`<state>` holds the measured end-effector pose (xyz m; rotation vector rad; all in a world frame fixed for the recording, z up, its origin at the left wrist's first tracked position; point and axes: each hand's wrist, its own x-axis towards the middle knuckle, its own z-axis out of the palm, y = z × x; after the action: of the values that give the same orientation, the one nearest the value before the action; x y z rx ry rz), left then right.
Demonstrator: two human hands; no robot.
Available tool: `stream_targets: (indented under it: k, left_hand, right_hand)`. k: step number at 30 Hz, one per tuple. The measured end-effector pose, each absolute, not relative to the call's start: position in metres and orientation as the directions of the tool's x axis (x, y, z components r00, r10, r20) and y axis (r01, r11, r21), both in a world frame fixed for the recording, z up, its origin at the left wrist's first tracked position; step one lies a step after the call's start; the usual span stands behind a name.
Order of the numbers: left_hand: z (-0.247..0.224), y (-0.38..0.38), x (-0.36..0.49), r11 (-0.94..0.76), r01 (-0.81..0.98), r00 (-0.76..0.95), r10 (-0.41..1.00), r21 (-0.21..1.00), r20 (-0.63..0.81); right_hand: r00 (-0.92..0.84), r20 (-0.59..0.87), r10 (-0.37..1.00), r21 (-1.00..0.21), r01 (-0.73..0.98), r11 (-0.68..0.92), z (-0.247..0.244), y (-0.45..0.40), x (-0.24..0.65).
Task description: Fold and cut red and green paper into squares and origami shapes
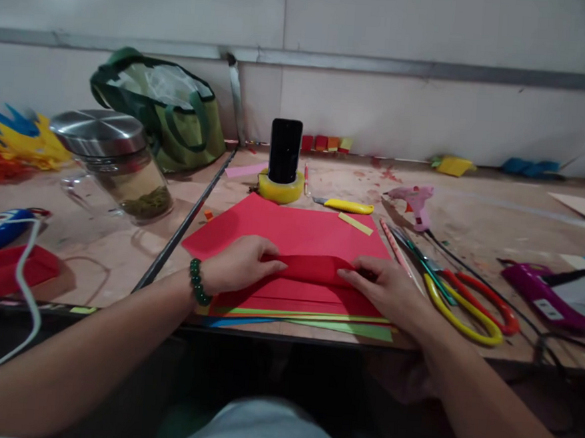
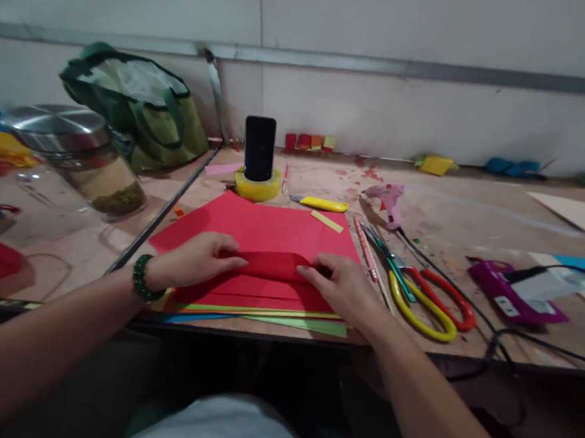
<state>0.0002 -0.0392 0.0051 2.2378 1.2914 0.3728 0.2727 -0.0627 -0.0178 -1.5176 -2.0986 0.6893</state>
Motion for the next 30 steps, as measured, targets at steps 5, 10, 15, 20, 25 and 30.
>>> stream_targets:
  k: [5,10,15,20,25,30]
  left_hand:
    - [-0.001,-0.036,-0.004,-0.340,0.735,0.439,0.898,0.587,-0.029]
    - [-0.004,-0.035,-0.011,-0.296,0.793,0.358,0.934,0.533,-0.015]
    - [-0.003,-0.033,-0.011,-0.240,0.839,0.296,0.954,0.489,-0.041]
    - [-0.002,-0.033,-0.006,-0.198,0.877,0.246,0.968,0.438,-0.055]
    - [-0.003,-0.032,-0.007,-0.204,0.868,0.248,0.968,0.453,-0.038]
    - [-0.004,-0.031,-0.009,-0.272,0.824,0.322,0.947,0.497,-0.015]
  right_hand:
    - [-0.200,0.057,0.978,-0.604,0.773,0.194,-0.018,-0.061,0.267]
    - [-0.168,0.045,0.985,-0.567,0.807,0.164,-0.016,-0.060,0.263]
    - [-0.137,0.068,0.988,-0.531,0.834,0.152,-0.016,-0.060,0.262]
    - [-0.112,0.113,0.987,-0.504,0.850,0.154,-0.015,-0.061,0.258]
    - [-0.101,0.129,0.986,-0.481,0.863,0.151,-0.016,-0.060,0.257]
    - [-0.104,0.143,0.984,-0.467,0.870,0.160,-0.020,-0.059,0.257]
